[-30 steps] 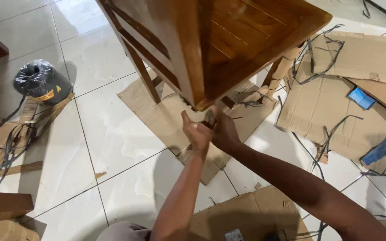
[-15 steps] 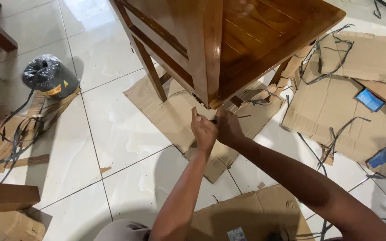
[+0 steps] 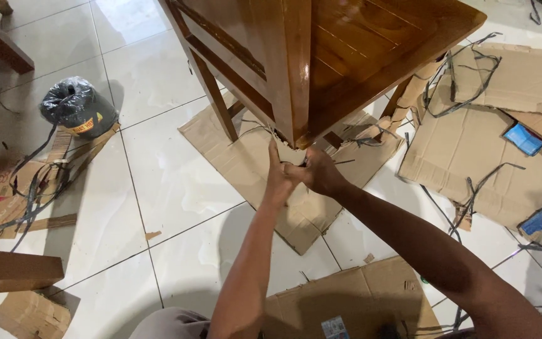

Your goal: Wrapping wooden furniture legs with cardboard and securing them with plastic ties for protection

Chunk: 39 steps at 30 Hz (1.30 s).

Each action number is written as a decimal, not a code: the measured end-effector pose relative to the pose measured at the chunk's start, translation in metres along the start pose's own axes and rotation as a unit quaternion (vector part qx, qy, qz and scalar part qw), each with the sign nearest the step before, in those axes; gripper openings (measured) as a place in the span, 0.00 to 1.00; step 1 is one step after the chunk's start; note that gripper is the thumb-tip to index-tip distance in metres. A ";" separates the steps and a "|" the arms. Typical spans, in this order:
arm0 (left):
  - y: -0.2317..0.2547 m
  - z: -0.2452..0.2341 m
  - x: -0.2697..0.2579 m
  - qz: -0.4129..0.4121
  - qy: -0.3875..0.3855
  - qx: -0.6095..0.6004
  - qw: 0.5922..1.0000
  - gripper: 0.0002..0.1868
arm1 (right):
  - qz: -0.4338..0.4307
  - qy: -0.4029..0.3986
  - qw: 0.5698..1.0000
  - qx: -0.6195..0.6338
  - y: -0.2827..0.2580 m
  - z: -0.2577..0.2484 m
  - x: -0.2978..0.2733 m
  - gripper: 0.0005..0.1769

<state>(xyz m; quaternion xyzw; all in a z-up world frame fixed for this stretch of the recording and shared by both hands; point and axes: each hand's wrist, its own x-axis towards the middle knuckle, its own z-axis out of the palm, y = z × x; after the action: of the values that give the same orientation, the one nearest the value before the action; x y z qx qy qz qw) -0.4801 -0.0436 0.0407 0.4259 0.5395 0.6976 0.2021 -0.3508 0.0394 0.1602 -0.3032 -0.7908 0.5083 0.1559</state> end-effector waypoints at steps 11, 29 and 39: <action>0.152 0.020 0.021 -0.198 0.130 -0.364 0.901 0.24 | -0.015 0.021 1.000 0.004 -0.017 -0.004 -0.009 0.18; 0.136 0.075 -0.004 -0.046 0.395 -0.284 0.873 0.09 | -0.166 0.182 0.965 -0.091 -0.017 0.023 -0.020 0.29; 0.125 0.074 -0.011 -0.012 0.393 -0.184 0.901 0.04 | -0.376 0.299 0.850 -0.216 0.016 0.011 -0.030 0.32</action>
<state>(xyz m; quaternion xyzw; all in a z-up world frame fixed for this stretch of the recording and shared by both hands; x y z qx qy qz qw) -0.3917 -0.0513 0.1565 0.0659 0.4417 0.8929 0.0567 -0.3286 0.0168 0.1429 -0.1455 -0.8496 0.1120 0.4945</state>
